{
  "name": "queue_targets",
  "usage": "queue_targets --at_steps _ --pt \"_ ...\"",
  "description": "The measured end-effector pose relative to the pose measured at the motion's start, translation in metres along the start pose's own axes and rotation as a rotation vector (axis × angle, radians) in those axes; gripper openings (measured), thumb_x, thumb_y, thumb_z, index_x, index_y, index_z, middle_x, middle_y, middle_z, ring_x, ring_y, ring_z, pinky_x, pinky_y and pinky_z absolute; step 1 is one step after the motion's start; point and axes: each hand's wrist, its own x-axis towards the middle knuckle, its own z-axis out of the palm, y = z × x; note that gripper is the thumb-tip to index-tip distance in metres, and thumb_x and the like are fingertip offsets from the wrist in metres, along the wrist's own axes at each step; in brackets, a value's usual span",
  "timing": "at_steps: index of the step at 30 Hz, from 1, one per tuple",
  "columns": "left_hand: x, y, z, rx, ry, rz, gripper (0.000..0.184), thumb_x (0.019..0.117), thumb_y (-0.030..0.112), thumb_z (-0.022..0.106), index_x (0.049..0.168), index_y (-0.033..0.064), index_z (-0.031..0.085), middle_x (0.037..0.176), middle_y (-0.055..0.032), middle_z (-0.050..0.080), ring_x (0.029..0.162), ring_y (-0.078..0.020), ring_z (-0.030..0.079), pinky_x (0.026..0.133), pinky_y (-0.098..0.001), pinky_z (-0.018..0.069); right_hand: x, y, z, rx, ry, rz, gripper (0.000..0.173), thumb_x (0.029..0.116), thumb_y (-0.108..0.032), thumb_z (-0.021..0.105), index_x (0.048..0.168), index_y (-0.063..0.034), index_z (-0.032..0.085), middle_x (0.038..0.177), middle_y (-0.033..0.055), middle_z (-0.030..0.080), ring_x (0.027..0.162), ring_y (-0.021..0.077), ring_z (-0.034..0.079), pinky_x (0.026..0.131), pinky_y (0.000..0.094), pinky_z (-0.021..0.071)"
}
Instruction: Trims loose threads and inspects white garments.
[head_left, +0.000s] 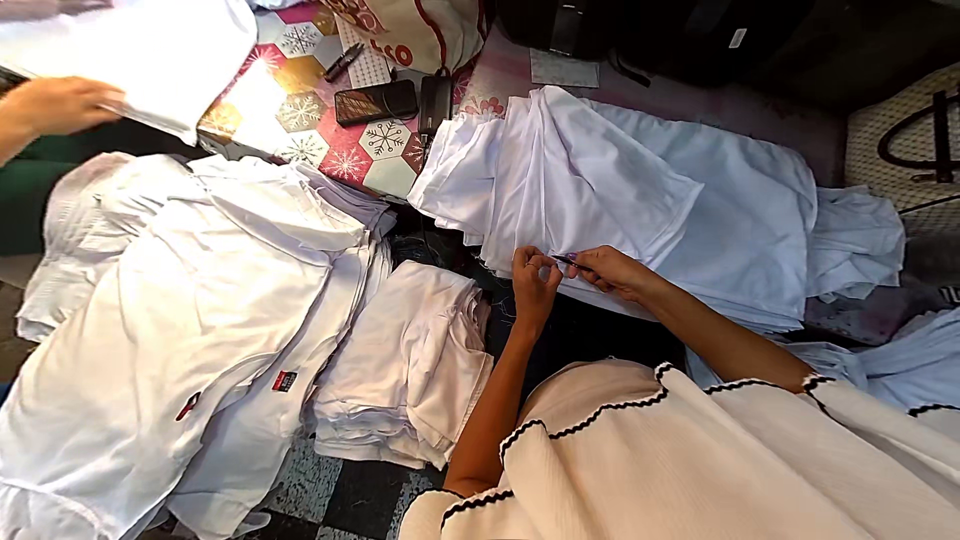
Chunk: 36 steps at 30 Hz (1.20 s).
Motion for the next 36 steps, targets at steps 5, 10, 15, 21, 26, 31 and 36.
queue_targets --at_steps 5,10,15,21,26,31,36 --pt "-0.003 0.014 -0.016 0.153 -0.145 -0.048 0.008 0.0875 0.002 0.070 0.089 -0.0064 0.070 0.110 -0.0230 0.064 0.103 -0.0325 0.065 0.087 -0.0410 0.0567 -0.008 0.000 -0.005 0.016 0.021 0.000 0.039 0.1122 -0.030 0.042 0.093 -0.0050 0.066 0.054 -0.0094 0.037 0.041 0.0001 0.030 0.041 0.0162 0.0257" --pt "0.006 0.019 -0.007 0.325 -0.045 -0.028 0.021 0.0917 0.009 0.071 0.102 -0.0086 0.069 0.113 -0.0262 0.063 0.107 -0.0397 0.064 0.089 -0.0483 0.0560 -0.011 -0.006 -0.005 0.027 0.032 -0.042 0.040 0.1123 -0.029 0.042 0.093 -0.0042 0.066 0.053 -0.0092 0.037 0.041 -0.0006 0.030 0.041 0.0155 0.0257" --pt "0.009 0.005 -0.001 0.214 0.002 0.001 0.008 0.0880 0.001 0.071 0.088 -0.0064 0.070 0.105 -0.0221 0.062 0.098 -0.0330 0.064 0.084 -0.0405 0.0567 -0.005 -0.004 -0.009 0.030 0.010 0.005 0.042 0.1124 -0.032 0.040 0.091 -0.0057 0.066 0.052 -0.0095 0.036 0.039 -0.0002 0.028 0.040 0.0162 0.0239" --pt "0.006 0.005 -0.003 0.136 0.020 -0.022 0.007 0.0856 0.000 0.073 0.086 -0.0054 0.070 0.103 -0.0205 0.061 0.096 -0.0292 0.063 0.082 -0.0368 0.0560 0.008 -0.007 0.001 0.021 -0.010 0.024 0.043 0.1124 -0.034 0.040 0.090 -0.0062 0.065 0.052 -0.0092 0.037 0.039 -0.0002 0.029 0.040 0.0162 0.0247" --pt "-0.002 0.007 -0.015 0.189 -0.054 -0.088 0.008 0.0871 0.002 0.071 0.085 -0.0053 0.071 0.104 -0.0209 0.062 0.093 -0.0292 0.064 0.082 -0.0375 0.0564 0.002 -0.003 0.000 0.024 0.038 0.015 0.039 0.1124 -0.028 0.041 0.093 -0.0045 0.066 0.053 -0.0089 0.037 0.040 0.0001 0.029 0.040 0.0162 0.0245" --pt "-0.004 0.032 -0.027 0.314 -0.083 -0.209 0.026 0.0920 0.015 0.072 0.101 -0.0093 0.070 0.111 -0.0266 0.062 0.104 -0.0385 0.064 0.090 -0.0460 0.0548 -0.012 -0.009 -0.006 0.051 -0.003 -0.019 0.040 0.1126 -0.028 0.040 0.095 -0.0041 0.067 0.052 -0.0102 0.036 0.040 -0.0012 0.028 0.040 0.0154 0.0243" --pt "0.005 0.003 0.004 0.367 0.070 -0.024 0.017 0.0928 0.008 0.069 0.093 -0.0089 0.070 0.111 -0.0282 0.063 0.110 -0.0434 0.062 0.095 -0.0495 0.0535 -0.004 -0.013 0.005 0.027 0.002 -0.082 0.040 0.1123 -0.029 0.041 0.093 -0.0047 0.066 0.053 -0.0095 0.038 0.041 -0.0006 0.029 0.041 0.0160 0.0249"
